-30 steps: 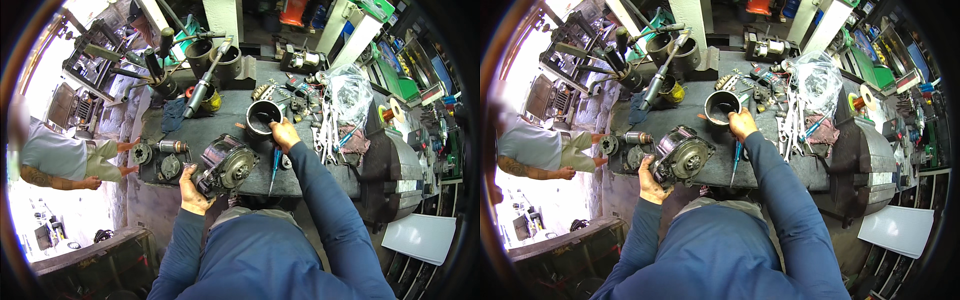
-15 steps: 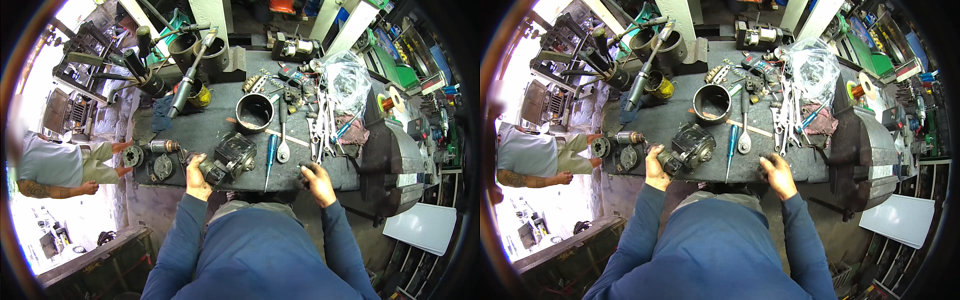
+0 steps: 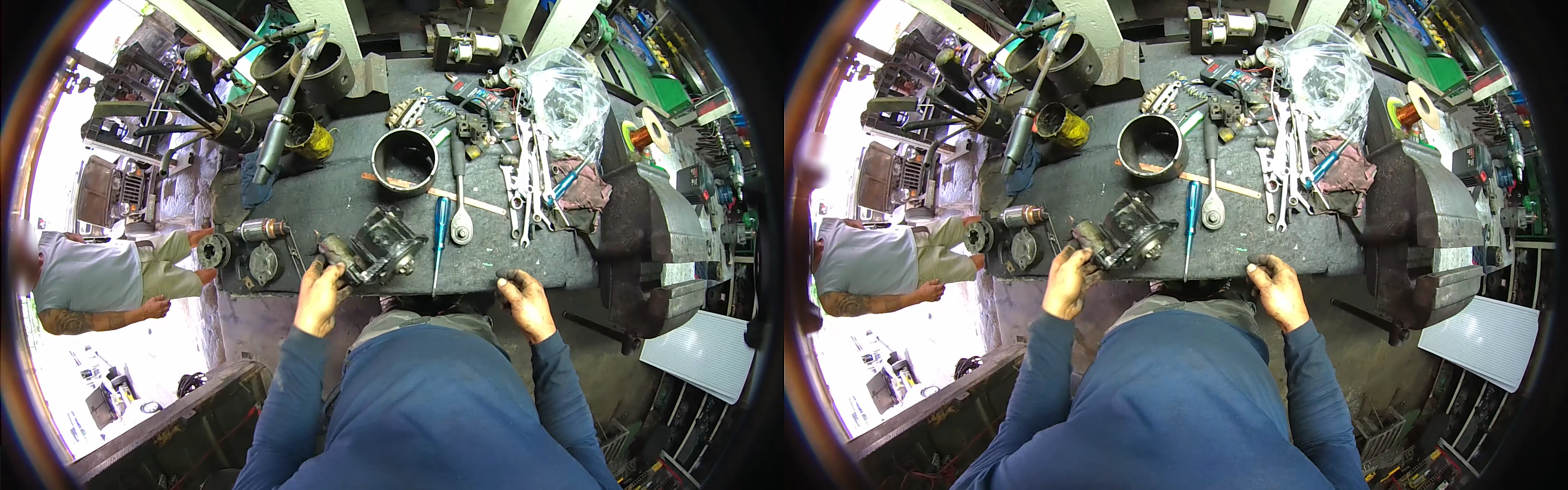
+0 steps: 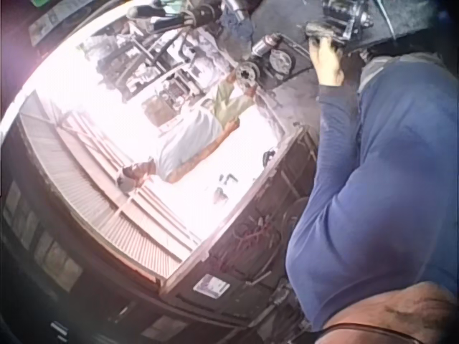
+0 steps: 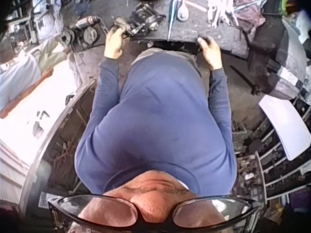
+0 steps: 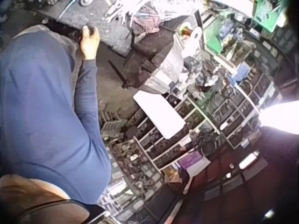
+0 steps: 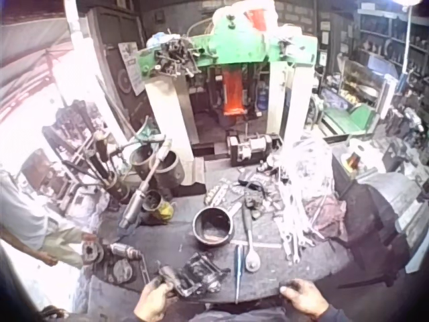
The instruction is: The person uses a wrench to loosen a bolt on a mechanical assembly, then removes the bolt and separates the housing into two halves. The person then uses a screwdriver to pry out internal components and places the disassembled parts on the workbench.
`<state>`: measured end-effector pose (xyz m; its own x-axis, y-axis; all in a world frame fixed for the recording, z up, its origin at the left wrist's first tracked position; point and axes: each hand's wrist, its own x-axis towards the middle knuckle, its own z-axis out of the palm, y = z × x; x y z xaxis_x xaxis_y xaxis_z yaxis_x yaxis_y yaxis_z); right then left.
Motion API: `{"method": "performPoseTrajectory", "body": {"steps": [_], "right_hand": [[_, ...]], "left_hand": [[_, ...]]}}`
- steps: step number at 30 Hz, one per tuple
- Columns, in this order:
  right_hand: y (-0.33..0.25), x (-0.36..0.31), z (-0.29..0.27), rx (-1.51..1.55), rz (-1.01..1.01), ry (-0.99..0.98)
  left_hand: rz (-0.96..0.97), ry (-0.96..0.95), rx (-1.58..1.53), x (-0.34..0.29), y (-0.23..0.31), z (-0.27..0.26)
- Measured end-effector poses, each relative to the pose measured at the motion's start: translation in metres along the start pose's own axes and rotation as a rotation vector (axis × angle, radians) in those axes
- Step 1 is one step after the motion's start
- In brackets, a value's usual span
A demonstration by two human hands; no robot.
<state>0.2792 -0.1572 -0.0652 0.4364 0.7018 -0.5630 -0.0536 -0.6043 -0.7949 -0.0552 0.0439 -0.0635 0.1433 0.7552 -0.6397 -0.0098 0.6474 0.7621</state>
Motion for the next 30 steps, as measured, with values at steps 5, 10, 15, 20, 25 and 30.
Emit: {"method": "performPoseTrajectory", "body": {"steps": [5,10,15,20,25,30], "right_hand": [[-0.004,0.007,0.000,-0.004,-0.052,-0.023],[-0.008,0.016,0.004,-0.279,-0.234,-0.024],[-0.036,0.056,0.025,-0.756,-0.689,0.083],[-0.091,0.123,0.055,-1.203,-1.030,0.016],[-0.119,0.145,0.077,-1.536,-0.986,-0.446],[-0.131,0.144,0.083,-1.649,-1.013,-0.472]], "left_hand": [[0.150,-0.235,0.568,-0.012,0.025,-0.026],[0.684,-0.192,1.627,0.006,0.028,-0.018],[0.834,-0.191,1.557,0.027,0.011,-0.005],[0.824,-0.171,1.555,0.029,0.005,-0.006],[0.819,-0.165,1.571,0.028,0.006,-0.006],[0.759,-0.144,1.537,0.026,0.003,-0.006]]}}
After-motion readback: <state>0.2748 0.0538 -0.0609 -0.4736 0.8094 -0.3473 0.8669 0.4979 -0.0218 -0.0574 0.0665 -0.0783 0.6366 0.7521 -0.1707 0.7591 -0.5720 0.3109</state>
